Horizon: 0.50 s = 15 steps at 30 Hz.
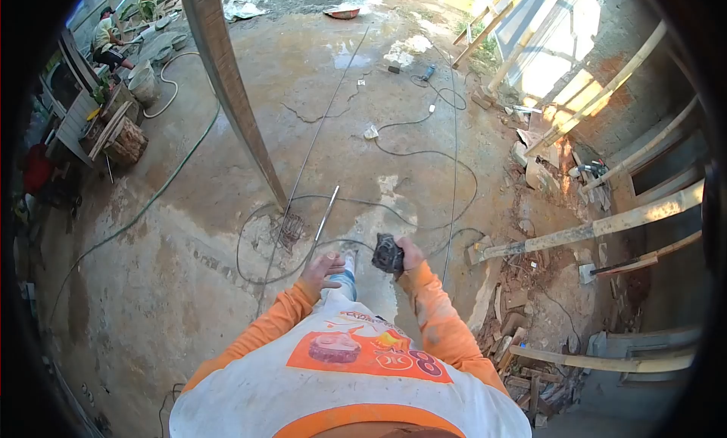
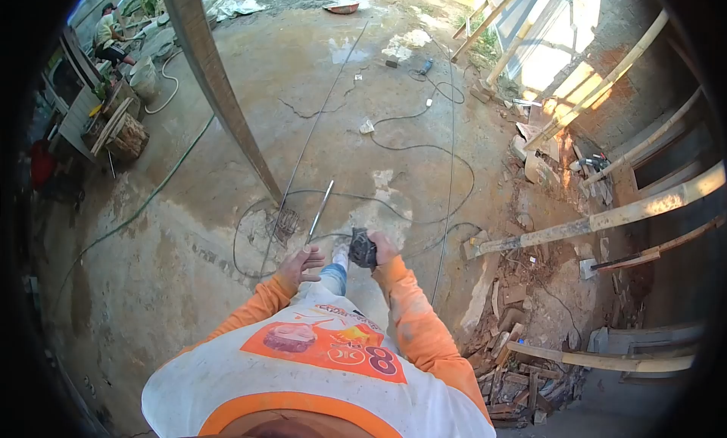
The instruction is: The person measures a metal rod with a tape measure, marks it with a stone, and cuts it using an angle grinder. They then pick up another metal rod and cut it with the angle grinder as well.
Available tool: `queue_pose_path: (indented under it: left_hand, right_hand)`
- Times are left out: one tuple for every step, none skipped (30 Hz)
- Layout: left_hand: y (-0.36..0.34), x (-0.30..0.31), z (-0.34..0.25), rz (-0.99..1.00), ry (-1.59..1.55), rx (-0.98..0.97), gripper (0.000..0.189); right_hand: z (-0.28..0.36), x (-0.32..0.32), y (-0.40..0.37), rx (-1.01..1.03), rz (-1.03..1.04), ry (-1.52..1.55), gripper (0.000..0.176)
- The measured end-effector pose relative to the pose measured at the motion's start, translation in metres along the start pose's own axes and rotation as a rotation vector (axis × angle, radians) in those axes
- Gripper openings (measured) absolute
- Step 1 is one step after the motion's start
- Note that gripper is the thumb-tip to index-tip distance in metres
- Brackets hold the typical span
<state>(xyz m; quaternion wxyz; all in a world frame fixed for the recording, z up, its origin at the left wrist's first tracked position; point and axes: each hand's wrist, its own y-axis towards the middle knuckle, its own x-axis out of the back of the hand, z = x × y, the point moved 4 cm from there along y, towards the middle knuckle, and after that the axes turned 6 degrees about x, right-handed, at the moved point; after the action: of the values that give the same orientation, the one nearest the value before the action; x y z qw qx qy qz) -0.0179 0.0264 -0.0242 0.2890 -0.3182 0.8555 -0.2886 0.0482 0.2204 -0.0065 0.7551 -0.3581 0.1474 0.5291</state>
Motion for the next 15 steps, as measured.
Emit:
queue_pose_path:
  left_hand:
    - [0.002, -0.023, -0.025, 0.01, -0.1, -0.067, 0.07]
    - [0.006, -0.039, -0.043, 0.028, -0.211, -0.128, 0.066]
    - [0.087, -0.018, -0.149, -0.004, -0.202, -0.095, 0.066]
    - [0.12, -0.031, -0.188, 0.118, -0.077, -0.074, 0.066]
    - [0.146, -0.041, -0.217, 0.232, 0.048, -0.039, 0.066]
    - [0.17, -0.046, -0.24, 0.216, 0.044, 0.018, 0.069]
    - [0.189, -0.047, -0.26, 0.212, 0.04, 0.036, 0.069]
    - [0.209, -0.05, -0.279, 0.26, 0.099, 0.012, 0.07]
    - [0.232, -0.054, -0.297, 0.309, 0.158, -0.021, 0.071]
    - [0.259, -0.061, -0.312, 0.322, 0.051, -0.145, 0.072]
    - [0.284, -0.059, -0.32, 0.317, 0.05, -0.14, 0.072]
    - [0.292, -0.064, -0.348, 0.263, 0.138, -0.17, 0.069]
    - [0.306, -0.065, -0.371, 0.208, 0.224, -0.198, 0.066]
    - [0.335, -0.061, -0.382, 0.161, 0.322, -0.25, 0.068]
    - [0.356, -0.061, -0.404, 0.158, 0.317, -0.251, 0.068]
  right_hand:
    - [0.014, 0.0, 0.006, 0.024, 0.003, -0.012, 0.038]
    - [0.023, -0.032, -0.003, 0.117, -0.126, -0.05, 0.032]
    - [0.094, -0.065, 0.095, 0.218, -0.123, -0.135, 0.031]
    - [0.097, -0.038, 0.136, 0.268, -0.198, -0.281, 0.03]
    - [0.098, -0.007, 0.168, 0.303, -0.277, -0.416, 0.031]
    - [0.121, -0.002, 0.187, 0.291, -0.282, -0.418, 0.031]
    - [0.141, 0.004, 0.206, 0.23, -0.273, -0.322, 0.032]
    - [0.158, 0.01, 0.224, 0.171, -0.265, -0.225, 0.032]
    - [0.17, 0.021, 0.246, 0.165, -0.268, -0.22, 0.032]
    - [0.184, 0.033, 0.269, 0.212, -0.291, -0.293, 0.031]
    - [0.197, 0.045, 0.292, 0.259, -0.312, -0.366, 0.031]
    - [0.215, 0.053, 0.313, 0.268, -0.347, -0.445, 0.04]
    - [0.235, 0.063, 0.334, 0.262, -0.343, -0.447, 0.04]
    - [0.25, 0.073, 0.356, 0.16, -0.294, -0.376, 0.038]
    - [0.267, 0.078, 0.378, 0.061, -0.245, -0.306, 0.036]
